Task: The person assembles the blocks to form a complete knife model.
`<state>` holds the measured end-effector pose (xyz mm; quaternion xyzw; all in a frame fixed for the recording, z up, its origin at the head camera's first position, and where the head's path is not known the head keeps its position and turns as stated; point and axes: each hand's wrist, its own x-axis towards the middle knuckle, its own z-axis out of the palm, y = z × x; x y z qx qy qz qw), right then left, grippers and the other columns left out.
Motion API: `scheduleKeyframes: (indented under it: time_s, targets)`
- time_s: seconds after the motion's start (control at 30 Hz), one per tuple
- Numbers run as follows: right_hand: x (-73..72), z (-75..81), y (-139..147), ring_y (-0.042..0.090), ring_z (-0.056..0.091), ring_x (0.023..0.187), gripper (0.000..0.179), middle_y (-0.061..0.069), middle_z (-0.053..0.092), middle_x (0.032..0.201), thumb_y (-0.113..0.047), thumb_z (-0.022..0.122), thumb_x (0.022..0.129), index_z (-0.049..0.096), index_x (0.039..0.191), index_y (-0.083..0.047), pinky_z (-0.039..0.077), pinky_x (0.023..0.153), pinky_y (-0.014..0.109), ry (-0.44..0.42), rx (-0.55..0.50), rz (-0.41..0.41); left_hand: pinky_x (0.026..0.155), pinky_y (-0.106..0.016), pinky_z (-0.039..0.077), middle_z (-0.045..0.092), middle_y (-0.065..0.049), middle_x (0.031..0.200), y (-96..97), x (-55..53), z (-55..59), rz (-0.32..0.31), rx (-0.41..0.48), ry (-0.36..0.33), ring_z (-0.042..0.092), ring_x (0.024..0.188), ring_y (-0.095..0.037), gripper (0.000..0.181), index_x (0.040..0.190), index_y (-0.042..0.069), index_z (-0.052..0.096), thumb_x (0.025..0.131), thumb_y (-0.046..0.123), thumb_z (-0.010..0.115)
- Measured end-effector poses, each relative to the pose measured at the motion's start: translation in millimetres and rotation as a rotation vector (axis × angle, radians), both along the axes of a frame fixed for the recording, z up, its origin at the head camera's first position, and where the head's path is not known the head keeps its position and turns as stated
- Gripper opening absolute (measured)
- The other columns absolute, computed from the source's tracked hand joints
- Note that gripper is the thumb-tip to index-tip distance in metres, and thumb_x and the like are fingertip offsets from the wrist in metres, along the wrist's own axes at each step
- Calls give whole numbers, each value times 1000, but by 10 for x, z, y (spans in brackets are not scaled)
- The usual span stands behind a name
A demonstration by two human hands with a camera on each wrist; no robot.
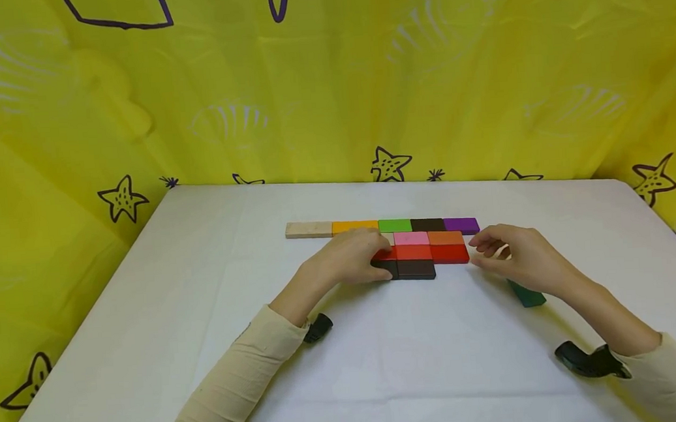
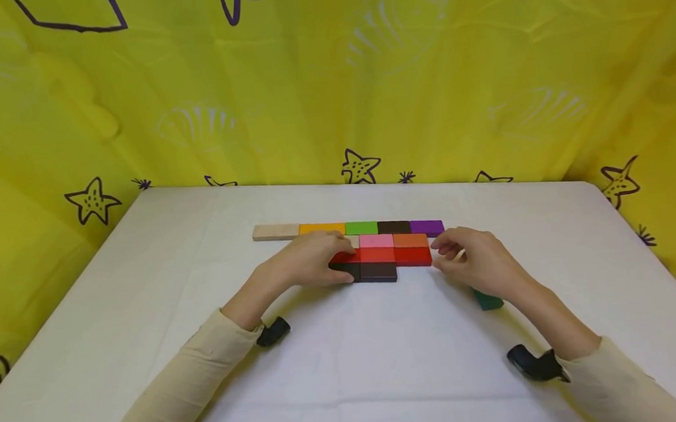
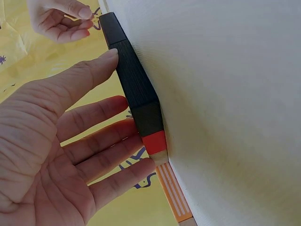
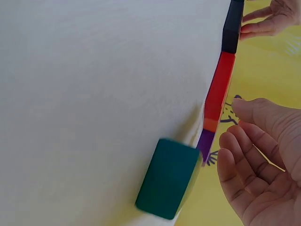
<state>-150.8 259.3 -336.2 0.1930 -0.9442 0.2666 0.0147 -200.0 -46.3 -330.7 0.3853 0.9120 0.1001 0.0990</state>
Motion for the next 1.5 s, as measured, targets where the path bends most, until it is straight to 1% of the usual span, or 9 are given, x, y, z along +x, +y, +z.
scheduleKeyframes:
  time_s: [0.17,0.37,0.53,0.8,1.0,1.13,1.23,1.4,1.5]
  targets:
    - [61,-9,136,17,61,86,26,4,70,97,-12,81,89,71,110,-2,52,72,20,-15,9,-40,78,-29,39,57,1,89,-6,-5,-4,-23,10,16,50,87,-15,30,112,11,72,92,32,78]
    - [119,-30,294,3,58,83,25,3,71,97,-11,81,88,72,109,-3,52,71,18,-3,5,-69,77,-28,39,56,1,88,-4,-6,-4,-18,6,9,50,86,-15,30,112,11,72,92,33,78]
    - [169,-48,393,-2,57,81,25,3,72,97,-11,83,86,73,107,-4,52,69,17,14,13,-83,78,-28,39,57,1,89,-2,-6,1,-10,3,3,51,87,-15,31,113,11,72,92,32,78]
    - [238,-81,494,1,57,82,40,2,71,95,-23,90,80,72,109,-3,51,69,16,-22,7,-119,82,-29,43,60,1,95,-3,2,10,2,-6,1,52,92,-16,35,118,12,72,92,34,77]
    - [264,-96,525,-1,57,80,47,2,70,94,-31,91,77,72,110,-4,48,64,21,-72,31,-161,82,-29,42,60,1,95,-5,-1,6,-2,-4,0,52,92,-16,34,117,12,72,92,34,77]
    - [265,-105,513,0,58,78,47,3,71,94,-31,91,77,72,109,-3,48,64,22,-76,29,-158,80,-29,41,58,1,92,-11,-9,0,-9,-2,4,51,90,-16,33,115,11,72,92,34,77]
    - [262,-107,495,0,58,79,45,2,71,93,-29,91,78,71,110,-3,50,66,21,-88,17,-138,80,-29,41,58,0,91,-15,-9,-1,-12,0,1,51,90,-16,33,115,11,71,92,33,78]
    - [254,-111,459,2,58,80,38,0,70,90,-20,90,79,71,108,-4,52,69,19,-71,9,-96,81,-29,41,59,0,93,-14,-6,3,-17,-3,2,51,90,-16,33,115,10,71,92,33,77]
    - [245,-112,443,3,58,81,35,0,69,91,-16,89,79,72,108,-4,53,70,19,-61,17,-87,81,-29,41,60,0,94,-9,-4,9,-17,-6,4,51,91,-16,33,115,11,71,92,33,77]
